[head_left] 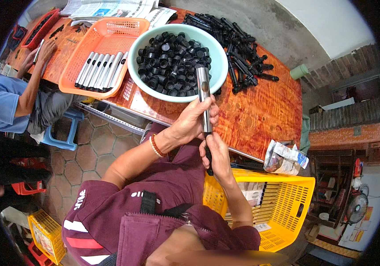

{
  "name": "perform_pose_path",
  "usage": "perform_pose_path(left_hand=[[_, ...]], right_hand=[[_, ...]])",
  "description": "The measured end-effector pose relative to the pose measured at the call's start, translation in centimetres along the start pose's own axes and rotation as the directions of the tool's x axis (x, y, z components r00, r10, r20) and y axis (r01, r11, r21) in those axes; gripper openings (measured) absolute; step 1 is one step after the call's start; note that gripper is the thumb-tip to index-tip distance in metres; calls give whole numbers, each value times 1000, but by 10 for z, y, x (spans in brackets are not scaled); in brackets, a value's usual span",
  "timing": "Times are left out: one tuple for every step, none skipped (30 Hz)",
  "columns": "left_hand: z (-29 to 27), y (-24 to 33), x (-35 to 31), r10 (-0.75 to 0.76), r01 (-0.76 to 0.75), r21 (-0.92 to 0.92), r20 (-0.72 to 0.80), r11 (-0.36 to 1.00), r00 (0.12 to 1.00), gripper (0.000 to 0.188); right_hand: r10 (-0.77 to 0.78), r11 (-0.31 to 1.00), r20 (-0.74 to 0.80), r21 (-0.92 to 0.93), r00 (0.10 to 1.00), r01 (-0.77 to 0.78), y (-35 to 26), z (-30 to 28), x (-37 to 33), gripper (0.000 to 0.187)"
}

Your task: The person repeatedly picks up a black cylindrical handle and a silver metal rod, inserts the rod into the handle, and places the assembled unit on the table. They continue this one-at-a-time assembly process for multiple units.

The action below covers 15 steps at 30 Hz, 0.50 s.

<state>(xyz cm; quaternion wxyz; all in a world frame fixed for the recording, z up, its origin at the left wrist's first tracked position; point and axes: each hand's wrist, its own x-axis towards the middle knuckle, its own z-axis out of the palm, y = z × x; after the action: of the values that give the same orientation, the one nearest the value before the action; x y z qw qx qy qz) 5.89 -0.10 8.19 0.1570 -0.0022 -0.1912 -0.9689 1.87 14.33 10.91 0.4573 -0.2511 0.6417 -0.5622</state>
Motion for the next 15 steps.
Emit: perform_pose_path(left_hand=[[0,-3,-2,-3,3,34,-2,999,1000,23],[-1,-6,-3,-5,6,68,-3,998,1000,23],[-1,-8,-4,-8,9,102,-5,995,1000,23],[-2,-7,-5,-29,29,94,-3,995,1000,24],[-3,-7,-5,-26,28,117,-21,993,999,24],[-4,-8,-4,-23,28,140,-39,990,999,25],[-5,-8,-4,-20,29,161,-58,986,998,25],[-7,-7,-4,-13,22,189,-54,982,998,26],[-7,-5,-7,-23,36,183,-76,982,997,27],[-10,-3,-8,-24,39,195,-83,980,996,27],[-12,-1,-8,-24,43,207,-90,977,996,28],[-18,-1,-7,-39,54,187,-83,981,996,30],[-17,0,-8,-26,44,203,-91,978,995,30],[-15,2,-8,-14,35,219,-99,975,995,31],[-13,4,-9,-1,26,236,-106,972,994,33]], right_hand=[[13,1000,-16,10,1000,-13,1,0,0,31],[26,999,-32,20,999,-25,2,0,1,31],[39,999,-47,31,998,-37,3,0,2,31],[37,998,-46,49,998,-35,6,0,1,28],[30,997,-33,71,999,-27,8,-1,1,28],[22,996,-20,92,1000,-20,10,-2,3,27],[16,993,-8,114,1000,-16,11,-3,3,27],[38,994,14,103,999,-39,11,-5,2,25],[28,992,30,122,999,-32,12,-5,1,26],[14,990,48,140,999,-20,14,-5,1,27],[-1,987,65,158,998,-9,15,-6,1,28],[15,989,61,147,998,-24,14,-6,1,29],[10,990,52,139,999,-17,14,-6,1,29],[4,991,43,131,999,-10,15,-5,2,29],[-2,992,35,123,999,-3,15,-5,2,28]])
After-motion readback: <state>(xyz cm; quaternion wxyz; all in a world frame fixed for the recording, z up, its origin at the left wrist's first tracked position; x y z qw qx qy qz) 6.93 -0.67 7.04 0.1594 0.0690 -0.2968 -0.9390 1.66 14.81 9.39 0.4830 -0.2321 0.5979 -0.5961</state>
